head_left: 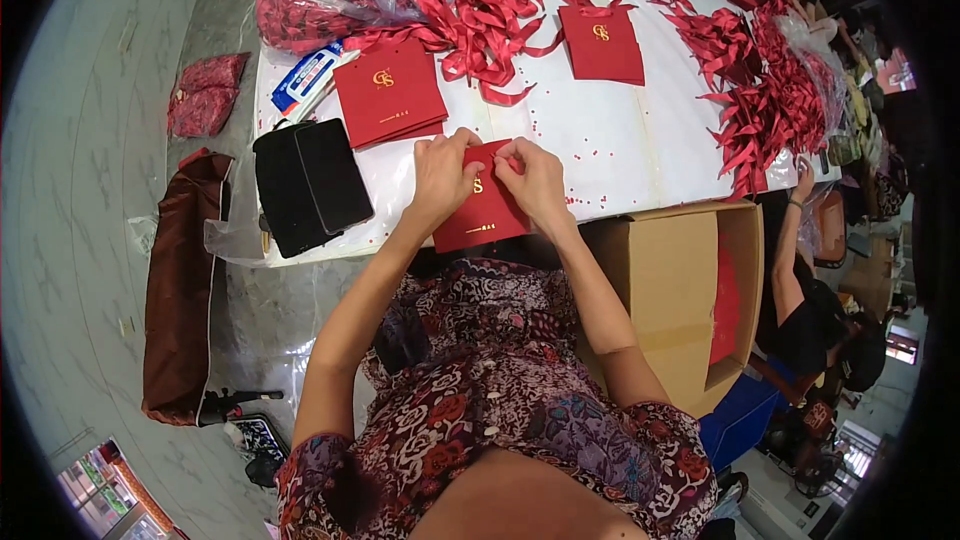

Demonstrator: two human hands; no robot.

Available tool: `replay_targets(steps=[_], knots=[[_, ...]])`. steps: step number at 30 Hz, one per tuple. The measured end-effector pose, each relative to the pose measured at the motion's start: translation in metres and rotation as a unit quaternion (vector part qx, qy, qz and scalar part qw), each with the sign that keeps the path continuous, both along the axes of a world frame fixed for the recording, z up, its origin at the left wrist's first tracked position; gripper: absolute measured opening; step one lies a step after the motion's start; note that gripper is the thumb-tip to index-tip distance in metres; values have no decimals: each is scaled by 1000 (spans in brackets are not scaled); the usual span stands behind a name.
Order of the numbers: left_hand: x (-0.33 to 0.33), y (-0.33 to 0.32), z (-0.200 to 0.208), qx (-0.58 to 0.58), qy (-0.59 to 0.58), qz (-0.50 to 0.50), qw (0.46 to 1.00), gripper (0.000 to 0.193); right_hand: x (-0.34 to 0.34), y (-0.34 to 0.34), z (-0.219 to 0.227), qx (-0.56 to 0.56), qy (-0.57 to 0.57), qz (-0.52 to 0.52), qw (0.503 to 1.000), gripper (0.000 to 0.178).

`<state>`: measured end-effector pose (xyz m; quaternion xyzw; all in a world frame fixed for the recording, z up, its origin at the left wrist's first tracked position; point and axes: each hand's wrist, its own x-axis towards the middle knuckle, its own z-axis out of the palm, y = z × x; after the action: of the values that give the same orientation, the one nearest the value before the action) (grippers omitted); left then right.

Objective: Assembling red paper gift bags by threading and knotting ribbons to create handles.

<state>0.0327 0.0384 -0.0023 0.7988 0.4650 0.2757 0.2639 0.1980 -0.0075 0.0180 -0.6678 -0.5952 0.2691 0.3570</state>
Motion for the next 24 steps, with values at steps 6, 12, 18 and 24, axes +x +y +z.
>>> replay_targets(steps=[6,12,18,24], knots=[[8,-4,-1,12,17,20,1000,29,3,3,-2,-23,26,-10,999,14],[3,-3,-3,-17,-22,26,999,24,-1,5,-3,42,-61,31,997,17],[12,-8,9,2,26,44,999,26,5,6,-5,-9,-4,3,1000,18],[16,-14,12,77,79,8,994,23,1,1,-4,-42,14,5,999,17]])
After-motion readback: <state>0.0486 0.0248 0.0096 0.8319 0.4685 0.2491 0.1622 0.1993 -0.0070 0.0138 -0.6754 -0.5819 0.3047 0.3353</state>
